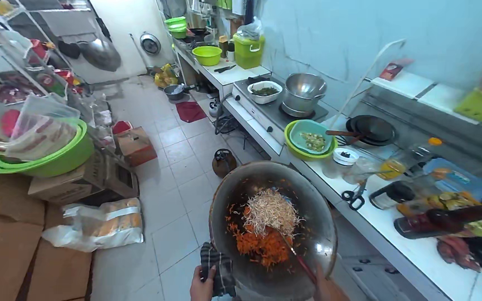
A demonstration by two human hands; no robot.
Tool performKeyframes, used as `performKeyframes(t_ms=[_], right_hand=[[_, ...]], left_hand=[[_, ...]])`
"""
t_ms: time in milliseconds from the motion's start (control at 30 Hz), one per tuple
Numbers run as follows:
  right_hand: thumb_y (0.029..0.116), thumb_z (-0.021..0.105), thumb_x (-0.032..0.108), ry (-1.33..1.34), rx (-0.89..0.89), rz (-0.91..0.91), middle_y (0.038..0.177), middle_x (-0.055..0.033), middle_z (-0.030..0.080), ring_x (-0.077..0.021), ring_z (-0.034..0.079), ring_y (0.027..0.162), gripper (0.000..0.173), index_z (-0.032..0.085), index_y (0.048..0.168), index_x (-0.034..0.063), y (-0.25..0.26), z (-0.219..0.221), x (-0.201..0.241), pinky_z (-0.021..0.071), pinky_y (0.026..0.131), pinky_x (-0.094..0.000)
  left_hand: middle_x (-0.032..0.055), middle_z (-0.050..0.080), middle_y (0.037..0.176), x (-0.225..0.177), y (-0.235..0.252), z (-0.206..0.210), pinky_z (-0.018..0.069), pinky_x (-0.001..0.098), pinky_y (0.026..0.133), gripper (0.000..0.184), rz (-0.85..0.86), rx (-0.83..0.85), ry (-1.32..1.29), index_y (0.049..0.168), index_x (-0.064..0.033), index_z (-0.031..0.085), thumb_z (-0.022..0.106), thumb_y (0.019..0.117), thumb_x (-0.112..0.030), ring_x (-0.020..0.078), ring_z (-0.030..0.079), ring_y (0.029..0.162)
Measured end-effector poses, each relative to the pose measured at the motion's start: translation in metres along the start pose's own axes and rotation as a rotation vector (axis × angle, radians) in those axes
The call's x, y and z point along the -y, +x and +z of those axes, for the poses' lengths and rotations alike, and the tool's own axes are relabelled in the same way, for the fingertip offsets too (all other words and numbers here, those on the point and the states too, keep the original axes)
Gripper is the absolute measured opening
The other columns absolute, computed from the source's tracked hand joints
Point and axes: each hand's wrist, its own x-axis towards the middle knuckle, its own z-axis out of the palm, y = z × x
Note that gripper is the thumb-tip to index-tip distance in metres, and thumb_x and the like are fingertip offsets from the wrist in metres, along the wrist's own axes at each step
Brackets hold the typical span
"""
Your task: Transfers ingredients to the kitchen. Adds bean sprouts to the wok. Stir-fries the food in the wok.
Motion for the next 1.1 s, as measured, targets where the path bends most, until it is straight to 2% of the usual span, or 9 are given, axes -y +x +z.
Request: performKeyframes(t_ms=[67,133,300,433,533,700,833,967,1100], right_hand=[[0.0883,0.068,0.007,-0.358,-0.117,-0.008,0.144,-0.0356,0.048,-0.0524,0.067,0.101,0.099,0.012,0.167,0.0245,0.009,-0.023,0.011,0.0556,0.084,-0.0655],[0.0915,0.067,0.010,-0.486,-0.117,-0.037,0.140,-0.0340,0.052,-0.0527,0.066,0.104,0.084,0.027,0.163,0.0303,0.006,-0.054,0.026,0.0553,0.084,-0.0663],[0.1011,0.056,0.033,-0.578,0.073,-0.017,0.119,-0.0229,0.070,-0.0441,0.066,0.113,0.039,0.064,0.135,0.0151,-0.005,-0.160,0.043,0.0511,0.092,-0.0668],[0.1063,0.047,0.032,-0.511,0.259,0.111,0.105,-0.0207,0.069,-0.0322,0.068,0.091,0.039,0.063,0.124,0.0011,0.060,-0.183,0.035,0.0529,0.083,-0.0538],[0.1072,0.045,0.037,-0.393,0.296,0.089,0.087,-0.0109,0.060,-0.0193,0.055,0.068,0.039,0.060,0.122,0.0041,0.111,-0.164,0.049,0.0484,0.066,-0.0400],[0.1063,0.049,0.036,-0.486,0.151,-0.214,0.124,-0.0229,0.069,-0.0416,0.065,0.117,0.043,0.059,0.144,0.0177,0.089,-0.135,0.048,0.0489,0.100,-0.0636],[0.1039,0.051,0.037,-0.713,0.019,-0.178,0.116,-0.0202,0.072,-0.0438,0.068,0.110,0.046,0.054,0.149,0.0328,0.012,-0.144,0.040,0.0525,0.089,-0.0656],[0.1024,0.056,0.031,-0.769,0.188,0.011,0.121,-0.0246,0.069,-0.0436,0.065,0.116,0.037,0.067,0.129,0.0080,0.036,-0.186,0.030,0.0504,0.096,-0.0655],[0.1096,0.042,0.041,-0.553,0.347,0.036,0.107,-0.0245,0.065,-0.0352,0.065,0.091,0.050,0.060,0.127,-0.0021,0.090,-0.163,0.049,0.0516,0.084,-0.0549]], left_hand=[[0.0278,0.067,0.110,0.004,-0.008,0.004,0.0539,0.0569,0.090,0.046,-0.010,0.007,-0.026,0.129,0.0070,0.056,0.072,0.0960,-0.021,0.0381,0.068,0.099],[0.0274,0.067,0.109,0.008,-0.015,0.005,0.0543,0.0550,0.089,0.045,-0.024,0.012,-0.067,0.129,0.0078,0.055,0.071,0.0967,-0.019,0.0362,0.068,0.097],[0.0264,0.068,0.108,0.015,-0.034,0.012,0.0554,0.0538,0.088,0.045,-0.036,-0.014,-0.116,0.131,0.0074,0.055,0.070,0.0966,-0.018,0.0345,0.069,0.096],[0.0272,0.068,0.110,0.013,-0.035,0.017,0.0547,0.0563,0.090,0.049,-0.039,-0.027,-0.084,0.133,0.0070,0.054,0.071,0.0959,-0.019,0.0372,0.069,0.099],[0.0264,0.069,0.110,0.011,-0.036,0.019,0.0545,0.0582,0.090,0.047,-0.055,-0.073,-0.085,0.134,0.0043,0.055,0.071,0.0965,-0.019,0.0377,0.070,0.099],[0.0257,0.069,0.111,0.007,-0.035,0.021,0.0547,0.0580,0.090,0.043,-0.060,-0.094,-0.108,0.131,0.0024,0.058,0.073,0.0950,-0.017,0.0372,0.069,0.100],[0.0250,0.069,0.112,0.010,-0.035,0.026,0.0549,0.0582,0.088,0.043,-0.088,-0.140,-0.153,0.133,0.0006,0.058,0.073,0.0954,-0.015,0.0370,0.069,0.099],[0.0259,0.069,0.111,0.005,-0.036,0.029,0.0546,0.0587,0.087,0.043,-0.109,-0.147,-0.178,0.132,0.0008,0.057,0.073,0.0948,-0.013,0.0380,0.069,0.099],[0.0267,0.068,0.113,0.007,-0.036,0.030,0.0542,0.0585,0.088,0.043,-0.102,-0.148,-0.211,0.134,0.0010,0.057,0.072,0.0959,-0.013,0.0382,0.069,0.100]])
